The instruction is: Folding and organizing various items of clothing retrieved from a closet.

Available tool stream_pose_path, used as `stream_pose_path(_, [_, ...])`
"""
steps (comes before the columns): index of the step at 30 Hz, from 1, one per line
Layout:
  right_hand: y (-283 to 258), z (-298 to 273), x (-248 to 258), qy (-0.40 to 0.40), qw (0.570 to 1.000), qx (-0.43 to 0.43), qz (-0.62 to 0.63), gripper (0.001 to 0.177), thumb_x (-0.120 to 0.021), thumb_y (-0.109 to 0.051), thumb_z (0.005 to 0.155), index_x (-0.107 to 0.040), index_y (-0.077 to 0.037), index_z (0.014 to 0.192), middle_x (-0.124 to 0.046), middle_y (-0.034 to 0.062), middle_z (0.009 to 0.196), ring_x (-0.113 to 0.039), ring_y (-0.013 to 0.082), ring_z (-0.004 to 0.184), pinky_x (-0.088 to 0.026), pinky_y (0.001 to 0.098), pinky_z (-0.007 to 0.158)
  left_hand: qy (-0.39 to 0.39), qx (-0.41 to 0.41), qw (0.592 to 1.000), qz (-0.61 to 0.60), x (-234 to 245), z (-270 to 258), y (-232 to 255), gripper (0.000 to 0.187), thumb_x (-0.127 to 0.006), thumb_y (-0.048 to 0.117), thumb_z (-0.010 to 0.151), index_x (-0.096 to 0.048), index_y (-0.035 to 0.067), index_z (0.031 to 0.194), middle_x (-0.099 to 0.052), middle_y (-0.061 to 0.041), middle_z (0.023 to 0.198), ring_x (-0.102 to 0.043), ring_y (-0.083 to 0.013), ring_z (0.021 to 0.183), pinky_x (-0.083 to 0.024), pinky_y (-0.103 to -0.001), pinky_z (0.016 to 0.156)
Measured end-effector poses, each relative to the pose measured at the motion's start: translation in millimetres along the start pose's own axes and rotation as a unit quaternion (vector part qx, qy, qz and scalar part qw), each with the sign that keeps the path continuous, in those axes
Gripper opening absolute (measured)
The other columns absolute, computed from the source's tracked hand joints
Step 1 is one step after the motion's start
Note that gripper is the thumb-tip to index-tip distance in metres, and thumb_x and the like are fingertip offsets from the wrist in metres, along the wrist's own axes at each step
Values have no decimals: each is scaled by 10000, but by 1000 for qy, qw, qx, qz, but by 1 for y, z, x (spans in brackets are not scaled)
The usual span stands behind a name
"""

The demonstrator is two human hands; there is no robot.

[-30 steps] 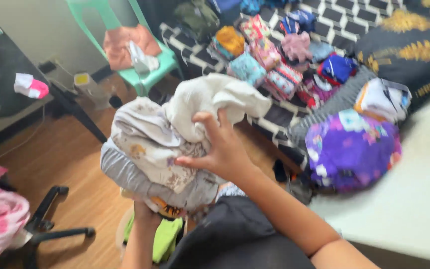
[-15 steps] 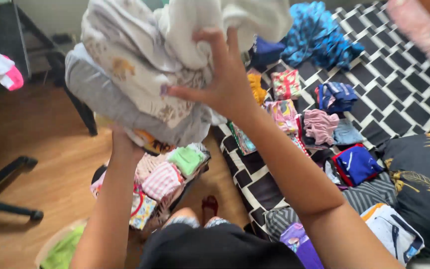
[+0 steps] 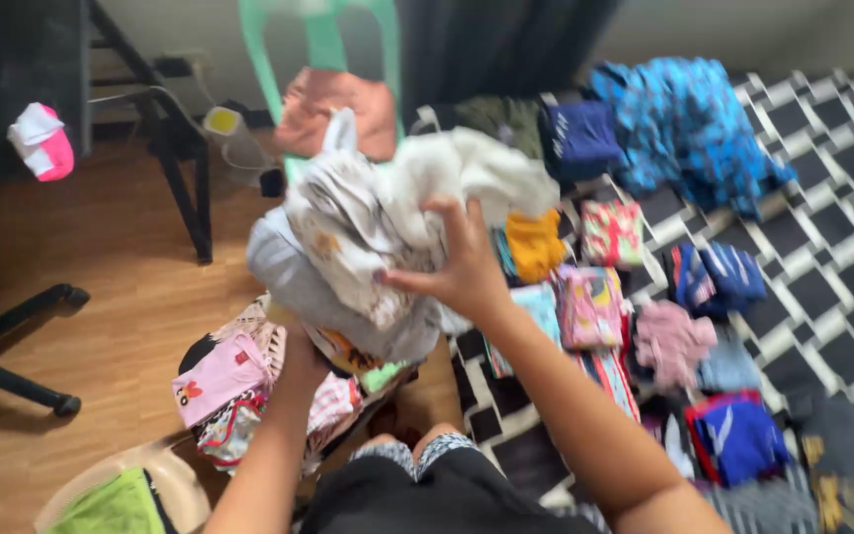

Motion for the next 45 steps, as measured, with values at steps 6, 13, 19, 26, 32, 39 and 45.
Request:
stream_pose_path(6, [66,-9,-128,-93,992,-53,63,886,-1000,-375,596,-508,-131,1290,-521,171,1170,-594,369,1080,-514,435,925,111,-28,992,-51,120,26,-20,586,-517,494,981,-493,148,1453,-614,-60,1367,-598,-255,1220,-486,-443,1042])
stream_pose_path(13, [145,-58,-305,-156,983,-86,38,914,-1010,-351,520,-497,-139,1247,-497,216,1156,-569,429,1042,-505,475,866,168,-29,981,-93,360,116,-69,568,-533,483,972,-523,141,1426,-654,-64,1276,-644,-244,1115,-544,-429,942])
stream_pose_path(19, [226,-163,-457,-187,968,-155,69,795,-979,-328,575,-521,-126,1192,-493,203,1140,-573,407,1013,-512,472,838,271,-27,962,11,512,122,-89,526,-543,423,953,-551,133,1393,-669,-97,1149,-656,-274,1018,-550,-466,860])
stream_pose_path(26, [335,-265,-552,-208,954,-207,63,656,-898,-330,694,-522,-74,1167,-498,176,1087,-564,337,939,-476,434,854,475,-172,699,506,556,100,-40,520,-667,278,905,-538,69,1363,-647,-230,1264,-610,-383,1203,-506,-473,961])
stream_pose_path(32, [401,-295,-572,-239,955,-167,59,622,-891,-312,702,-536,-70,1152,-522,168,1071,-558,314,916,-486,417,828,465,-517,397,599,226,20,12,627,-731,385,916,-529,38,1398,-547,-188,1393,-524,-406,1328,-411,-503,1133])
stream_pose_path(39, [460,-301,-588,-328,782,-367,382,508,-787,-382,795,-524,-128,1149,-653,132,1041,-615,228,933,-490,373,771,448,-335,457,692,237,109,-43,564,-819,371,794,-619,36,1201,-570,-153,1177,-608,-356,1060,-486,-482,868])
stream_pose_path(45, [462,-298,-580,-350,786,-416,294,589,-604,-607,927,-630,-105,1234,-654,32,1104,-612,188,998,-509,381,809,406,-326,446,728,234,106,-64,398,-797,290,819,-660,78,1127,-598,-129,1148,-625,-364,1091,-522,-484,865])
Point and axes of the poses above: each hand's wrist, its own z-axis towards the middle knuckle, its own x-axis out of the back of the hand, y = z × x, the point moved 10 cm from there along z, towards the middle knuckle
